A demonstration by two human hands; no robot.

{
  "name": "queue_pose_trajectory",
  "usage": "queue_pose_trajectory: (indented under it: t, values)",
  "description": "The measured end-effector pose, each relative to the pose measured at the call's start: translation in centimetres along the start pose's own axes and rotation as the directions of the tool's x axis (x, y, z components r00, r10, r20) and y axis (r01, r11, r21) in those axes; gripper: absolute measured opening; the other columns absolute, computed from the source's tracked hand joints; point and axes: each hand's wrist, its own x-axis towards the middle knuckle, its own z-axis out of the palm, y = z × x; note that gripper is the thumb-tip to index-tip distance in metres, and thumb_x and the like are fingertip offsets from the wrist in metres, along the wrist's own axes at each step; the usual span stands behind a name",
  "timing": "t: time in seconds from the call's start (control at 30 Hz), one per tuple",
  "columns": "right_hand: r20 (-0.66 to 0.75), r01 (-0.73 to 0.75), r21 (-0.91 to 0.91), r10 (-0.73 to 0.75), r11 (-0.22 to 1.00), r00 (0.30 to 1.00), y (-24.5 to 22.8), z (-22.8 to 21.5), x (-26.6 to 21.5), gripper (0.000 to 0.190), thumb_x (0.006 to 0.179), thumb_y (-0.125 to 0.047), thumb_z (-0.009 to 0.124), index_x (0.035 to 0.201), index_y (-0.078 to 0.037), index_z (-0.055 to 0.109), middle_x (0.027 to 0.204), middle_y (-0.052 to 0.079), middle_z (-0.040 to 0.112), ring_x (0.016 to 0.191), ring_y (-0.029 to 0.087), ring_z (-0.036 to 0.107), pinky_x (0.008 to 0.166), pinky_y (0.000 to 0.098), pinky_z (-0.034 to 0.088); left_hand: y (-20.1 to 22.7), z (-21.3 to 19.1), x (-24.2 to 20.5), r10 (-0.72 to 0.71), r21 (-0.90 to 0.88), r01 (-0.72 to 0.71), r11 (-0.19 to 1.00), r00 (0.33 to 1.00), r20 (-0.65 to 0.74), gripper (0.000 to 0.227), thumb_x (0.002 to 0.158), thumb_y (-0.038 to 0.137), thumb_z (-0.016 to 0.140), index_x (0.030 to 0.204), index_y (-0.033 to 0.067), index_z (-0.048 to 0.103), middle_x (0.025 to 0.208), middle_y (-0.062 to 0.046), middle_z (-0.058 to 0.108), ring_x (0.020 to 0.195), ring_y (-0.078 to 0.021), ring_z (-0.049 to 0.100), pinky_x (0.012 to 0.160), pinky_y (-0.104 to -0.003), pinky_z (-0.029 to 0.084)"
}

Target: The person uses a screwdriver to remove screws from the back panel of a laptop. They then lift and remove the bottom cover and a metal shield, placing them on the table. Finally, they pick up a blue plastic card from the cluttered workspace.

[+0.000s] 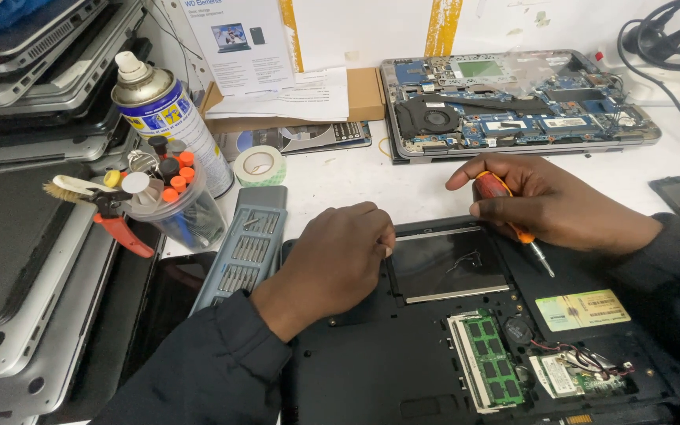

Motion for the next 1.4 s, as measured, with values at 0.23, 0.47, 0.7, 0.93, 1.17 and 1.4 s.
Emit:
queue_pose_trajectory:
  t: [0.23,0.47,0.7,0.93,1.17,1.4]
  values:
    - [-0.007,-0.006,-0.006,0.006,1.000,1.000,0.0,-0.1,0.0,0.024,0.097,-0.004,0.063,0.120,-0.003,0.071,0.058,0.001,0.039,0.045,0.014,0.039,0.047,0.0293,0.034,0.0,0.7,-0.1,-0.013,0.016,0.014,1.000,0.999,-0.049,0.017,0.088,0.001,0.052,0.087,0.0142,0.062,0.084,-0.004,0.062,0.068,-0.0306,0.056,0.061,-0.045,0.043]
    - [0.001,0.001,0.027,-0.001,1.000,1.000,0.1,0.0,-0.1,0.023,0.097,-0.003,0.062,0.119,-0.003,0.070,0.058,0.000,0.037,0.045,0.013,0.037,0.046,0.0284,0.032,0.2,0.6,-0.3,-0.045,-0.026,0.044,0.999,0.998,-0.047,0.014,0.090,0.003,0.056,0.087,0.0140,0.063,0.085,-0.005,0.064,0.071,-0.0315,0.058,0.065,-0.046,0.044]
    - [0.000,0.007,0.015,-0.007,1.000,1.000,0.0,-0.1,-0.1,0.023,0.097,-0.002,0.061,0.118,-0.004,0.070,0.056,0.001,0.038,0.043,0.014,0.042,0.046,0.0283,0.037,0.1,0.1,-0.3,-0.026,-0.075,0.023,0.997,0.999,-0.042,0.012,0.089,0.002,0.059,0.088,0.0136,0.063,0.084,-0.006,0.068,0.071,-0.0310,0.064,0.063,-0.046,0.046]
    - [-0.038,0.030,0.029,-0.029,0.999,0.999,0.1,-0.1,-0.2,0.025,0.097,-0.003,0.059,0.120,-0.004,0.067,0.053,0.000,0.038,0.043,0.013,0.039,0.042,0.0285,0.035,0.3,0.1,-0.7,-0.047,-0.076,0.050,0.996,0.998,0.041,0.014,0.104,0.012,0.048,0.103,0.0189,0.060,0.103,-0.008,0.062,0.073,-0.0424,0.047,0.064,-0.054,0.044]
    - [-0.097,0.083,0.100,-0.074,0.991,0.993,0.9,-0.6,0.3,0.026,0.096,-0.001,0.059,0.122,-0.004,0.065,0.056,-0.004,0.038,0.041,0.010,0.041,0.041,0.0256,0.038,0.2,-0.9,-0.6,-0.039,0.095,0.034,0.995,0.998,0.052,0.009,0.092,0.014,0.062,0.094,0.0138,0.071,0.091,-0.007,0.065,0.076,-0.0405,0.062,0.060,-0.054,0.046]
    - [-0.109,0.054,0.069,-0.047,0.996,0.993,0.6,-0.2,0.3,0.025,0.096,0.001,0.058,0.119,-0.004,0.066,0.055,-0.003,0.037,0.041,0.010,0.040,0.041,0.0259,0.035,0.5,0.6,-1.2,0.156,0.250,-0.129,0.959,0.984,-0.090,0.009,0.093,0.006,0.054,0.088,0.0095,0.061,0.082,-0.011,0.056,0.067,-0.0396,0.051,0.063,-0.049,0.041]
